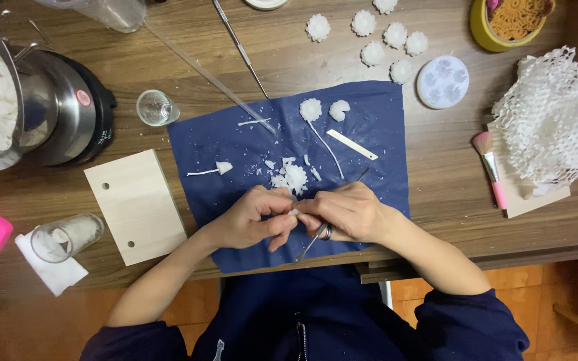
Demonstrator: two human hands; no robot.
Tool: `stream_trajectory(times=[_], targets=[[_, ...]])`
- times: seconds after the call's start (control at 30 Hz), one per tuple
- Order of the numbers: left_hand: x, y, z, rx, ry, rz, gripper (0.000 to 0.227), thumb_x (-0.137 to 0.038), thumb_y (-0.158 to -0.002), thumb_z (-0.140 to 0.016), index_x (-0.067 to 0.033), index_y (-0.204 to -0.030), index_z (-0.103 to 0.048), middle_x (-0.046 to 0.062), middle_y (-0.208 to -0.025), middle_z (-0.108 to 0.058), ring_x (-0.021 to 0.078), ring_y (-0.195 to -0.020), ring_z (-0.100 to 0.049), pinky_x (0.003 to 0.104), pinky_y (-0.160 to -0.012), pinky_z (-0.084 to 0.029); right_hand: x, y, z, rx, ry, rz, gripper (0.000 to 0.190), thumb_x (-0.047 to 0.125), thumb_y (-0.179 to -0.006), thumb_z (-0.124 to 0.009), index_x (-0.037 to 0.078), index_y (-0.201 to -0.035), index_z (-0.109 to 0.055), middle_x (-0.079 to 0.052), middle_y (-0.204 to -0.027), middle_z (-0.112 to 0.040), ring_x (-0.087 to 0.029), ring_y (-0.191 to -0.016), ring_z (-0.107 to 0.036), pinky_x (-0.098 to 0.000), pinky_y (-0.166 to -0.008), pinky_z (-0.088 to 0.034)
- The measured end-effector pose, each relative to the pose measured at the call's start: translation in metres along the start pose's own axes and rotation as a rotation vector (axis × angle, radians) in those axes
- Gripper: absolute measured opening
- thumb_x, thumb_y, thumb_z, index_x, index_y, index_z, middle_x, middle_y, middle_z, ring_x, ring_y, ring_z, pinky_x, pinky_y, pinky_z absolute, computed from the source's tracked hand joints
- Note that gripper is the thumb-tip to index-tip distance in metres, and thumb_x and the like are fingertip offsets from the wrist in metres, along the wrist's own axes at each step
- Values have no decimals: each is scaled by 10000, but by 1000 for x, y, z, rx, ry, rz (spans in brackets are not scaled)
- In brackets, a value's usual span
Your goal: Cleaning and refining small wax flower shapes using a metal pick tool on a workbench
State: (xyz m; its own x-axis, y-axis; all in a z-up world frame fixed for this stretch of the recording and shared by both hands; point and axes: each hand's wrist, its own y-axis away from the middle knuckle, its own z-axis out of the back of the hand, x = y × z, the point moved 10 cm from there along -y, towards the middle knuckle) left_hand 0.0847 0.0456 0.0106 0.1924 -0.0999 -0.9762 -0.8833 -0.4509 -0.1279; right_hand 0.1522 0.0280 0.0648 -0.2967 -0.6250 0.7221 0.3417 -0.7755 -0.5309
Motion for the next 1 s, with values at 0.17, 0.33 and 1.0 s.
stream_trajectory(times=[0.17, 0.33, 1.0], targets=[[23, 6, -9, 116, 237, 120, 355, -158, -953, -492, -105, -604, -520, -22, -440, -554, 111, -465, -467, 235, -554, -404, 5, -5, 1, 26, -31, 27, 146, 93, -898, -556, 11, -868, -674, -47, -540, -483, -204, -373, -516, -269, -353, -439], [27, 12, -18, 223, 502, 214, 327, -86, -945, -501, -74, -618, -507, 26, -443, -535, 92, -387, -505, 191, -445, -408, 4, -1, -6, 59, -128, 9, 169, 101, -908, -541, 19, -893, -688, -36, -530, -480, -201, -371, -515, -266, -354, -438], [-36, 0, 30, -112, -773, -81, 142, -292, -820, -653, -150, -827, -646, -4, -676, -618, 220, -736, -582, 381, -778, -338, 21, 0, -9, 53, 408, 277, 225, 164, -944, -485, 37, -933, -671, 4, -570, -424, -112, -434, -462, -205, -391, -413]])
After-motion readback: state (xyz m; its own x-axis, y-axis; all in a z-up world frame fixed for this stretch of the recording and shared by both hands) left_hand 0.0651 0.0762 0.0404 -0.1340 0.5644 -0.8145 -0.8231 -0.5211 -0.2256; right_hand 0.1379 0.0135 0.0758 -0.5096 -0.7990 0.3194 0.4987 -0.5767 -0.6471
